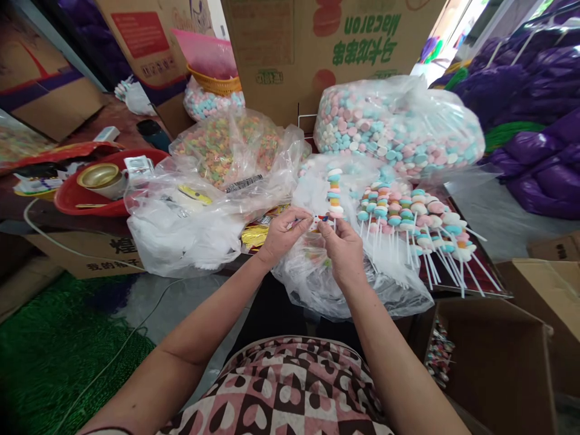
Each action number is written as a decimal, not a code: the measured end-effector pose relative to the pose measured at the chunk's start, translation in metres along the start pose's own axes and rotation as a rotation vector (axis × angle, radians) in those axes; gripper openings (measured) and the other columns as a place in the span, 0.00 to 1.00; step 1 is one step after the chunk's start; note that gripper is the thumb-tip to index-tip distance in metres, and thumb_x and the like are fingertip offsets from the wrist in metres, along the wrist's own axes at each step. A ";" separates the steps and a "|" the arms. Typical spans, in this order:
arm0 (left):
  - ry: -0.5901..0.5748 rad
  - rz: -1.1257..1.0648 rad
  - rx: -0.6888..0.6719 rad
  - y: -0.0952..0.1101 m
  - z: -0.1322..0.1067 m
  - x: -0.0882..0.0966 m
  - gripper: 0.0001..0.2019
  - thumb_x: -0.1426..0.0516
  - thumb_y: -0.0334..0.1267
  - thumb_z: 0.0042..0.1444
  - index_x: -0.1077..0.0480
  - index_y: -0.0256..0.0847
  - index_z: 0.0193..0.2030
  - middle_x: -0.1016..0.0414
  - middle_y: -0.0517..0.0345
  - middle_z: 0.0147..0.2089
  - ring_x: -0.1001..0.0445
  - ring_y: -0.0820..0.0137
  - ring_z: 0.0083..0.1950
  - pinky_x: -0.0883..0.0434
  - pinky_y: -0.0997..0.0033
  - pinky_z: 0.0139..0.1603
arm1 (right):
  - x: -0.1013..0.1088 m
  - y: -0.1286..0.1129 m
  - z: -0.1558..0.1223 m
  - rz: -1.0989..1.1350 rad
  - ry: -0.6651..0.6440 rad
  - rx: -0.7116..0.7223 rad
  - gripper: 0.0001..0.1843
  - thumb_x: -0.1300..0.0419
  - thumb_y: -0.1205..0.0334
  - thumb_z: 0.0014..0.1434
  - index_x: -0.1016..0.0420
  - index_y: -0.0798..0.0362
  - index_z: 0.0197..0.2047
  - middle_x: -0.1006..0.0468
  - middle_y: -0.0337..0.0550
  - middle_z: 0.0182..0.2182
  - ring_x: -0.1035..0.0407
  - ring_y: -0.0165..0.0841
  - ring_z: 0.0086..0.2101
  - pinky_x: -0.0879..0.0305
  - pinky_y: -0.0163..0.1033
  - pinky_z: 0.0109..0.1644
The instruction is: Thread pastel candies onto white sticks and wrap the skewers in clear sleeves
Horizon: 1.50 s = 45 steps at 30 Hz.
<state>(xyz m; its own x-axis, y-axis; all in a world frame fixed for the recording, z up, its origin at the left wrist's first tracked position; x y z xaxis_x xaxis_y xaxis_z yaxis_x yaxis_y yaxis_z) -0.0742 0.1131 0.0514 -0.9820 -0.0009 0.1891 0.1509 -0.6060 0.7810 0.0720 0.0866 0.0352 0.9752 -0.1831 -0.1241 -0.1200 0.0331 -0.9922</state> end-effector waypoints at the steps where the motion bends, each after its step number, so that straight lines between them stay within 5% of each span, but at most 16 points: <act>1: 0.009 -0.023 0.036 0.000 -0.002 -0.001 0.13 0.42 0.47 0.61 0.25 0.40 0.35 0.21 0.54 0.37 0.24 0.70 0.41 0.28 0.67 0.48 | 0.003 0.001 0.000 0.046 0.018 -0.042 0.22 0.31 0.51 0.48 0.23 0.52 0.44 0.35 0.29 0.21 0.55 0.21 0.16 0.60 0.32 0.18; 7: -0.036 -0.164 0.291 0.000 -0.009 -0.007 0.16 0.41 0.51 0.59 0.29 0.38 0.36 0.23 0.57 0.36 0.25 0.72 0.40 0.28 0.69 0.46 | 0.008 -0.003 -0.005 0.148 -0.030 -0.156 0.16 0.26 0.55 0.42 0.28 0.53 0.26 0.43 0.27 0.13 0.58 0.20 0.15 0.66 0.33 0.18; 14: -0.472 -0.259 0.338 0.030 0.000 -0.021 0.21 0.41 0.44 0.59 0.32 0.40 0.57 0.24 0.51 0.52 0.26 0.66 0.53 0.29 0.67 0.53 | 0.026 -0.025 -0.013 0.004 -0.175 -0.086 0.15 0.26 0.53 0.45 0.24 0.53 0.25 0.40 0.31 0.15 0.54 0.21 0.17 0.64 0.33 0.19; 21: -0.656 -0.076 0.341 0.039 0.000 -0.022 0.12 0.40 0.44 0.56 0.26 0.36 0.38 0.25 0.58 0.34 0.28 0.71 0.38 0.32 0.69 0.43 | 0.050 -0.039 -0.020 -0.124 -0.172 -0.009 0.13 0.26 0.54 0.45 0.22 0.53 0.23 0.39 0.33 0.16 0.52 0.22 0.19 0.62 0.32 0.20; 31: -0.601 0.030 0.370 0.037 -0.018 -0.021 0.15 0.45 0.49 0.58 0.29 0.38 0.33 0.31 0.62 0.28 0.34 0.73 0.32 0.39 0.73 0.35 | 0.047 -0.013 -0.026 0.075 -0.060 -0.054 0.17 0.23 0.55 0.39 0.26 0.53 0.22 0.37 0.32 0.16 0.55 0.20 0.17 0.62 0.33 0.20; 36: -0.590 0.073 0.368 0.040 -0.019 -0.023 0.22 0.50 0.54 0.62 0.36 0.39 0.25 0.36 0.63 0.24 0.37 0.74 0.29 0.40 0.73 0.33 | 0.052 -0.006 -0.029 0.078 0.001 -0.032 0.19 0.26 0.49 0.45 0.28 0.52 0.21 0.43 0.31 0.15 0.55 0.22 0.17 0.62 0.33 0.20; 40: -0.622 0.055 0.362 0.039 -0.022 -0.029 0.24 0.52 0.57 0.63 0.36 0.39 0.25 0.36 0.63 0.24 0.38 0.74 0.28 0.40 0.73 0.33 | 0.046 0.000 -0.031 0.104 -0.048 -0.113 0.18 0.26 0.49 0.44 0.23 0.52 0.28 0.43 0.30 0.16 0.56 0.21 0.16 0.63 0.33 0.19; 45: -0.652 -0.076 0.393 0.033 -0.027 -0.032 0.18 0.43 0.54 0.57 0.31 0.38 0.31 0.33 0.62 0.29 0.34 0.73 0.33 0.37 0.73 0.36 | 0.044 -0.002 -0.032 0.152 0.003 -0.146 0.19 0.23 0.53 0.37 0.25 0.53 0.26 0.40 0.30 0.16 0.57 0.19 0.15 0.63 0.31 0.17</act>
<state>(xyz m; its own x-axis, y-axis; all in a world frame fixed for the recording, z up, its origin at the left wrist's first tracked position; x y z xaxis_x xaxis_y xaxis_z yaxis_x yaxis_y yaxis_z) -0.0414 0.0715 0.0550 -0.7436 0.5733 0.3440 0.2349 -0.2577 0.9372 0.1095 0.0471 0.0312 0.9433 -0.1895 -0.2725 -0.2917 -0.0820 -0.9530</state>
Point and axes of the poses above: each hand's wrist, its own z-axis towards the middle knuckle, its own x-axis out of the back of the hand, y = z × x, the point moved 6 cm from there along z, towards the middle knuckle
